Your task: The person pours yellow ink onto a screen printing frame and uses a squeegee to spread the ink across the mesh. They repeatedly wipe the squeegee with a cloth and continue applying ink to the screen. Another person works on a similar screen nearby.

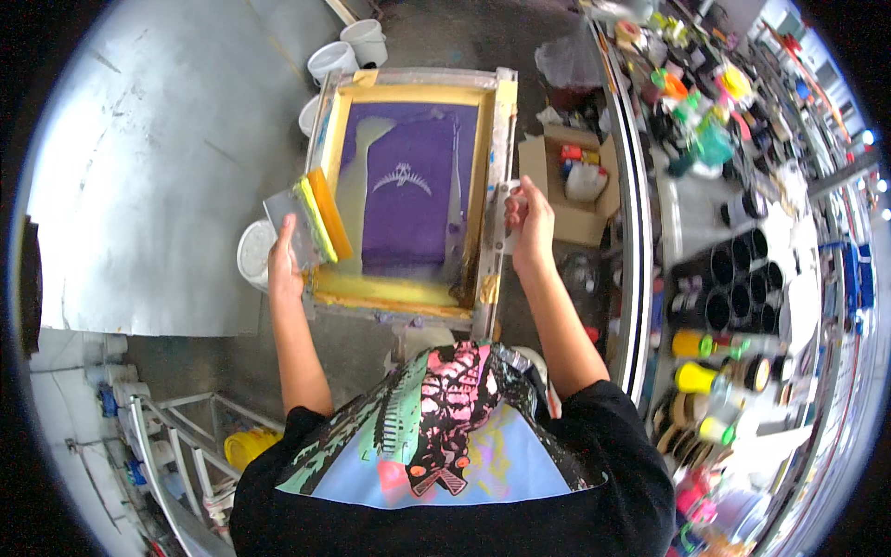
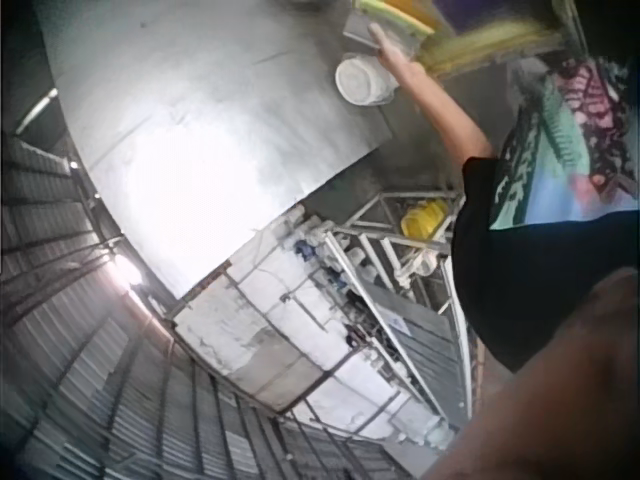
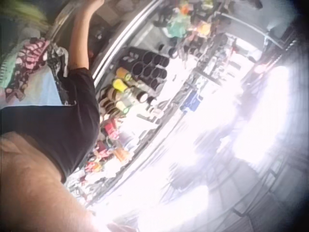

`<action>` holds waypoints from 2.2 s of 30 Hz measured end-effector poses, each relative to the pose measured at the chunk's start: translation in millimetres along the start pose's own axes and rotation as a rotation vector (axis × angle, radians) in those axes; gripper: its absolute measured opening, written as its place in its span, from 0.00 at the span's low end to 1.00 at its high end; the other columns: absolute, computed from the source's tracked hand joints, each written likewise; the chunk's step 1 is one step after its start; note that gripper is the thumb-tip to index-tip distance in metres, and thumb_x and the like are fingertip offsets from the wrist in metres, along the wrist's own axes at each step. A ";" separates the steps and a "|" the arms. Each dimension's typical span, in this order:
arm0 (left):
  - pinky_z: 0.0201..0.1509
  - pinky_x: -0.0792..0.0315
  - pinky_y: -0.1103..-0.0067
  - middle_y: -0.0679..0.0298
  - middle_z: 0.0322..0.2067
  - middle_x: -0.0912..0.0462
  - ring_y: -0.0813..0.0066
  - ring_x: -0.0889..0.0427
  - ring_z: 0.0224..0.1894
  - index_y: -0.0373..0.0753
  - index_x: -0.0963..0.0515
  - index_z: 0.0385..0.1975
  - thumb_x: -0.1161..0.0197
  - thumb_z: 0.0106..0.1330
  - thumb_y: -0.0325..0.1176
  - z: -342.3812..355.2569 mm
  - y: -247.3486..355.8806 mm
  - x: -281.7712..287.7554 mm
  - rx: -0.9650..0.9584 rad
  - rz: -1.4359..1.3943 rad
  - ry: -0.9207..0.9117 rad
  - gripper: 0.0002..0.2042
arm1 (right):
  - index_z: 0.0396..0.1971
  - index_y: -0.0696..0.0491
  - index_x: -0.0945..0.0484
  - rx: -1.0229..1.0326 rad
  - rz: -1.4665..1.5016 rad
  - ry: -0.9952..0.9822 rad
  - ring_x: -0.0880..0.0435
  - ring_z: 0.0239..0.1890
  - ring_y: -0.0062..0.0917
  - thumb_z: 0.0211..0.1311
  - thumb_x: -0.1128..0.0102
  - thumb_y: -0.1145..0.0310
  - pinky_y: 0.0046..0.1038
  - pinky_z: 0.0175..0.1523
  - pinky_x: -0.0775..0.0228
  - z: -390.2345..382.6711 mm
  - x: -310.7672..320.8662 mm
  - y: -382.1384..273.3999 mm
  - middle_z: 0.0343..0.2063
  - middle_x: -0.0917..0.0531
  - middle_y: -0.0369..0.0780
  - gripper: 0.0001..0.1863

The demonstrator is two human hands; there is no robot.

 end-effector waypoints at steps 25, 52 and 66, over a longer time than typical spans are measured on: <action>0.63 0.29 0.68 0.58 0.58 0.21 0.67 0.22 0.58 0.29 0.24 0.60 0.27 0.65 0.53 597.4 113.2 -312.1 -0.124 0.028 -0.092 0.34 | 0.18 0.49 0.31 0.094 0.162 -0.034 0.36 0.19 0.18 0.71 0.37 0.55 0.25 0.28 0.45 626.2 -239.4 -58.3 0.15 0.33 0.30 0.22; 0.68 0.32 0.65 0.55 0.64 0.25 0.59 0.24 0.63 0.31 0.32 0.68 0.34 0.69 0.56 1229.1 84.9 -949.6 0.111 0.029 -0.393 0.38 | 0.25 0.49 0.26 0.192 0.068 0.145 0.30 0.23 0.17 0.71 0.38 0.53 0.24 0.30 0.38 1407.4 -269.3 -287.0 0.23 0.21 0.34 0.18; 0.75 0.38 0.64 0.61 0.76 0.41 0.65 0.38 0.75 0.41 0.44 0.77 0.39 0.69 0.64 1387.4 -30.2 -1526.6 0.514 0.389 -1.288 0.45 | 0.39 0.54 0.22 0.457 0.322 0.757 0.28 0.19 0.16 0.72 0.41 0.53 0.23 0.26 0.37 1623.2 -21.3 -445.9 0.27 0.13 0.41 0.17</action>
Point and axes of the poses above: each hand's wrist, its own z-axis towards the middle knuckle, its own x-axis out of the back of the hand, y = z × x, the point moved 1 cm from there along z, towards the middle knuckle
